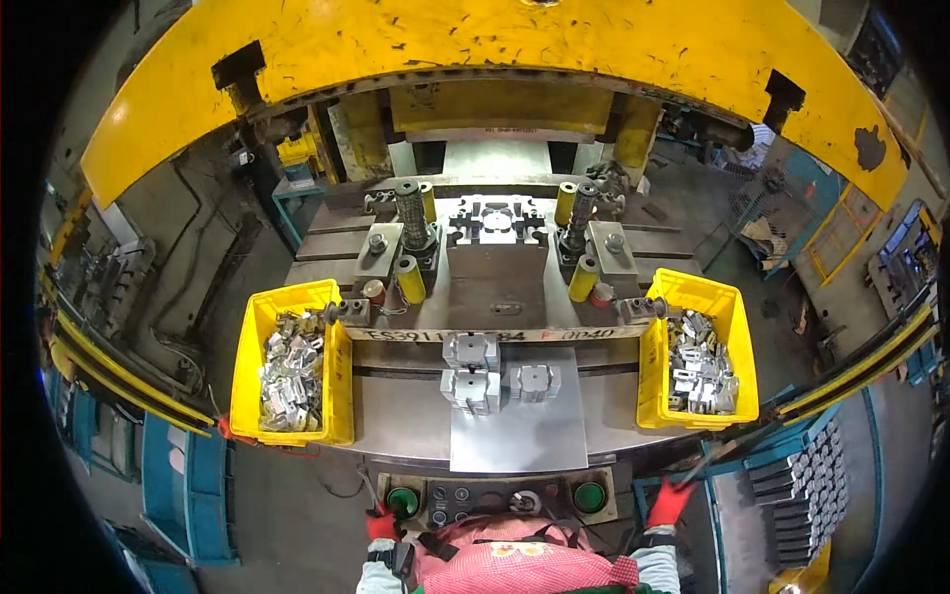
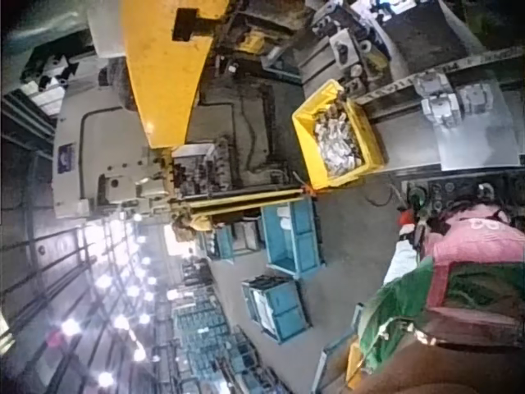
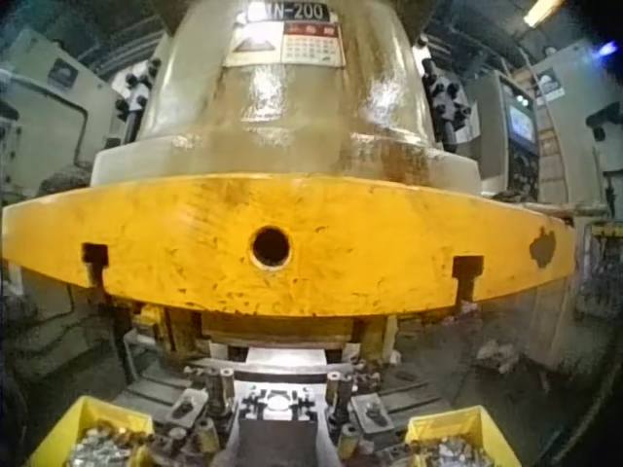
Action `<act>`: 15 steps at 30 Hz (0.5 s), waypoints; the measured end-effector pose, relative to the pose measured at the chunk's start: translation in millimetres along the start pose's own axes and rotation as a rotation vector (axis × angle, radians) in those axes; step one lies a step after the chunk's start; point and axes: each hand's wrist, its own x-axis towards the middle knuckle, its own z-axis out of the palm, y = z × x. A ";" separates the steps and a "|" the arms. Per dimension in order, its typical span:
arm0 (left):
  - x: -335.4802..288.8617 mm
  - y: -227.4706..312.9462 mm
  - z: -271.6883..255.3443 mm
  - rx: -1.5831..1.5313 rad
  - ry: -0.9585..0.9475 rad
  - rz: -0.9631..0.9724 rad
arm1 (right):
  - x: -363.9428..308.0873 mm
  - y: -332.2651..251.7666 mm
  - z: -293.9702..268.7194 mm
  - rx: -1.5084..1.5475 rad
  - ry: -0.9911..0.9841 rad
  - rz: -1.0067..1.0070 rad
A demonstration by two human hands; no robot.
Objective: The recorder is operating a large yellow industrial power press to stamp or bend small metal components, using a handheld magnetic tool to place and remove the workpieces.
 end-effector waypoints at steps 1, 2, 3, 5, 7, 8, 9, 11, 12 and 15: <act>10.0 -3.7 4.2 0.091 -0.004 0.012 | -15.1 -1.8 -4.2 -0.127 -0.147 0.127; 19.4 -4.0 13.7 0.184 -0.022 0.031 | -12.7 32.9 -1.3 -0.035 -0.246 0.173; 27.3 -2.6 17.0 0.283 -0.015 0.082 | -7.4 91.4 11.9 0.066 -0.349 0.222; 40.2 -7.6 6.3 0.455 0.041 0.207 | -11.8 154.1 37.5 -0.026 -0.513 0.142; 47.6 -9.4 4.4 0.597 0.103 0.236 | -22.6 150.2 53.4 -0.140 -0.576 0.156; 48.1 -7.2 4.1 0.682 0.137 0.214 | -29.4 137.8 58.6 -0.205 -0.583 0.189; 48.5 -11.8 1.5 0.764 0.164 0.185 | -29.3 136.9 59.8 -0.269 -0.582 0.190; 43.1 -9.3 5.7 0.749 0.153 0.133 | -24.3 140.2 63.2 -0.398 -0.561 0.194; 20.7 16.7 26.4 0.669 0.107 0.110 | -17.6 146.7 58.8 -0.425 -0.510 0.164; 2.1 31.7 25.8 0.584 0.100 0.136 | -21.9 156.1 59.3 -0.493 -0.456 0.054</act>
